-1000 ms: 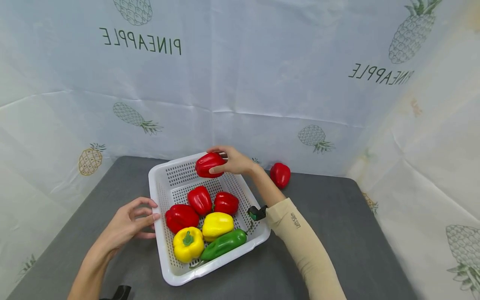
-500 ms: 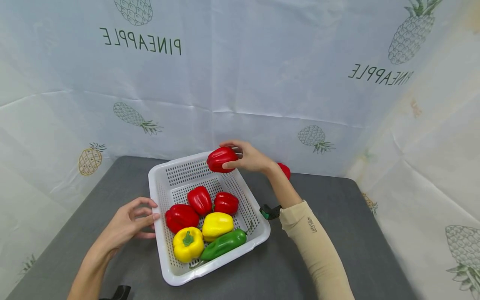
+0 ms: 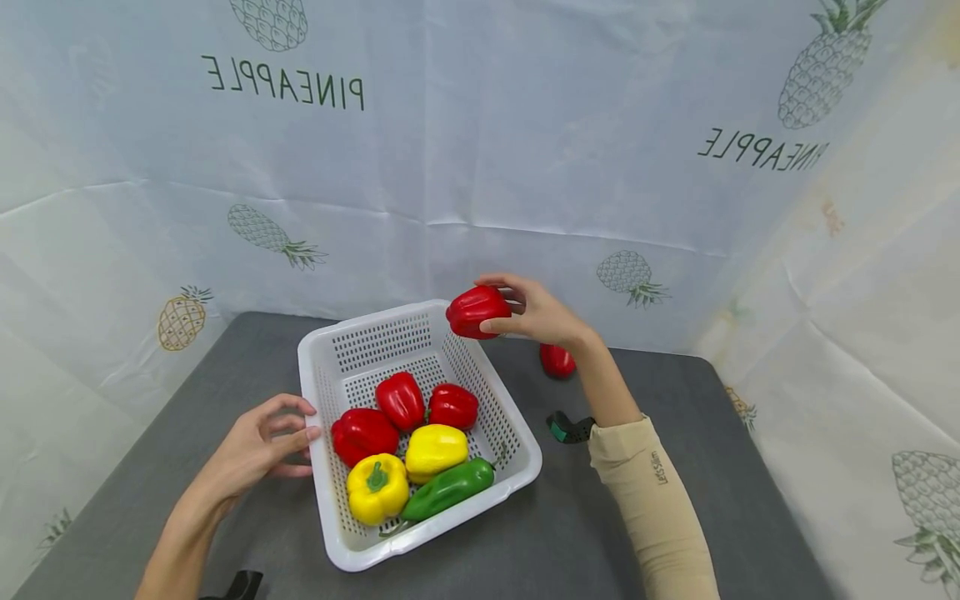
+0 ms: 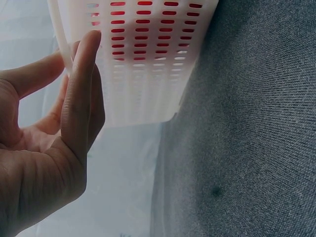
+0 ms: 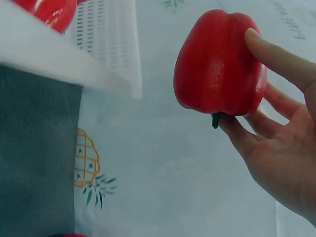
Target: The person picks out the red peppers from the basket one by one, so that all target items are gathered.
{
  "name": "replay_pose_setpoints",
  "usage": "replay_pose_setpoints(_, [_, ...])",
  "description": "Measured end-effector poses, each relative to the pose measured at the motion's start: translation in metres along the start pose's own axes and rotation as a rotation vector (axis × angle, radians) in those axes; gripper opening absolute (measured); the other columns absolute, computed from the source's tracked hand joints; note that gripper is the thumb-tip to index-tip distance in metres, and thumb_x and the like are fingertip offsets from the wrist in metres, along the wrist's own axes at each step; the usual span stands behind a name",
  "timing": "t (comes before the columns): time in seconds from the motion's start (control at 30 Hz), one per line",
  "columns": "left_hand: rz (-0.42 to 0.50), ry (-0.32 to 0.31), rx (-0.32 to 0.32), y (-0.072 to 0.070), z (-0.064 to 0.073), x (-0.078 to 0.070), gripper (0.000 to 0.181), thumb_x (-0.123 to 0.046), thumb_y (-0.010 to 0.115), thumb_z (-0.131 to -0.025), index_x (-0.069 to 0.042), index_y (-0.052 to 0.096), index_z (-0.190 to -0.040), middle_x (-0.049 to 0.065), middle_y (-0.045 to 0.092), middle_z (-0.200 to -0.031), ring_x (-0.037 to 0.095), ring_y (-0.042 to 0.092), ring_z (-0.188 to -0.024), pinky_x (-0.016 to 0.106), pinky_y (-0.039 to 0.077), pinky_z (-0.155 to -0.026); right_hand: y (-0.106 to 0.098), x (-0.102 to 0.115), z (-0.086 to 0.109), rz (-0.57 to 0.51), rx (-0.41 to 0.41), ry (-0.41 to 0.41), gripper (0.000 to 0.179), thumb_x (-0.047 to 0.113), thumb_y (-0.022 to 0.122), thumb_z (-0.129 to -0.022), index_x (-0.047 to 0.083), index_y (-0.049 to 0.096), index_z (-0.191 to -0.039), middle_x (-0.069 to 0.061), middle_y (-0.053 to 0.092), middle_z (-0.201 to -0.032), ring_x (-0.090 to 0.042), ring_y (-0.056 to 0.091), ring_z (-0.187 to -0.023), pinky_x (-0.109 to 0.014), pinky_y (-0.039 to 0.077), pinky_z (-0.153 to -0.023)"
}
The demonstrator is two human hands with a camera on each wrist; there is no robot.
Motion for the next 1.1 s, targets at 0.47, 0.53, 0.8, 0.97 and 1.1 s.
replay_pose_setpoints(0.47, [-0.002,-0.006,0.003,0.001,0.000,0.000,0.050,-0.020,0.081,-0.098,-0.003,0.053,-0.136,0.017,0.075,-0.108,0.026,0.077,-0.084,0.049,0.071,-0.074,-0.037,-0.013,0.043,0.051,-0.089,-0.011,0.071,0.007,0.079,-0.096,0.008,0.048,-0.160,-0.015,0.052,-0.161,-0.034,0.052,-0.146,-0.016,0.060,-0.102])
replay_pose_setpoints(0.53, [0.000,-0.007,0.002,0.000,0.000,0.000,0.050,-0.019,0.081,-0.098,-0.003,0.053,-0.136,0.017,0.075,-0.108,0.026,0.077,-0.084,0.048,0.071,-0.074,-0.041,-0.017,0.049,0.069,-0.095,-0.008,0.071,0.007,0.079,-0.096,0.008,0.047,-0.160,-0.016,0.051,-0.162,-0.033,0.052,-0.145,-0.016,0.060,-0.101])
replay_pose_setpoints(0.8, [-0.002,-0.001,-0.001,0.000,0.000,-0.001,0.049,-0.019,0.081,-0.099,-0.003,0.053,-0.136,0.018,0.075,-0.108,0.026,0.077,-0.083,0.047,0.071,-0.073,-0.055,-0.034,0.074,0.085,-0.132,0.049,0.069,0.008,0.078,-0.099,0.006,0.045,-0.160,-0.017,0.051,-0.161,-0.021,0.054,-0.141,-0.015,0.061,-0.098])
replay_pose_setpoints(0.97, [-0.004,-0.001,0.000,0.000,0.000,0.000,0.049,-0.019,0.081,-0.098,-0.002,0.053,-0.135,0.017,0.075,-0.108,0.025,0.078,-0.084,0.046,0.071,-0.072,-0.065,-0.046,0.088,0.094,-0.164,0.080,0.069,0.011,0.079,-0.098,0.008,0.047,-0.160,-0.016,0.052,-0.160,-0.010,0.057,-0.133,-0.018,0.064,-0.094])
replay_pose_setpoints(1.1, [0.001,0.000,-0.001,0.000,0.000,0.000,0.049,-0.018,0.081,-0.098,-0.002,0.053,-0.136,0.018,0.074,-0.108,0.026,0.079,-0.085,0.047,0.071,-0.072,-0.071,-0.057,0.097,0.106,-0.183,0.092,0.069,0.011,0.079,-0.098,0.008,0.047,-0.159,-0.017,0.051,-0.160,-0.007,0.057,-0.131,-0.016,0.063,-0.094])
Point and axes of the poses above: each hand's wrist, its own z-axis away from the middle knuckle, its own y-axis out of the palm, x = y × z, the point moved 1 cm from there along -z, towards the middle knuckle
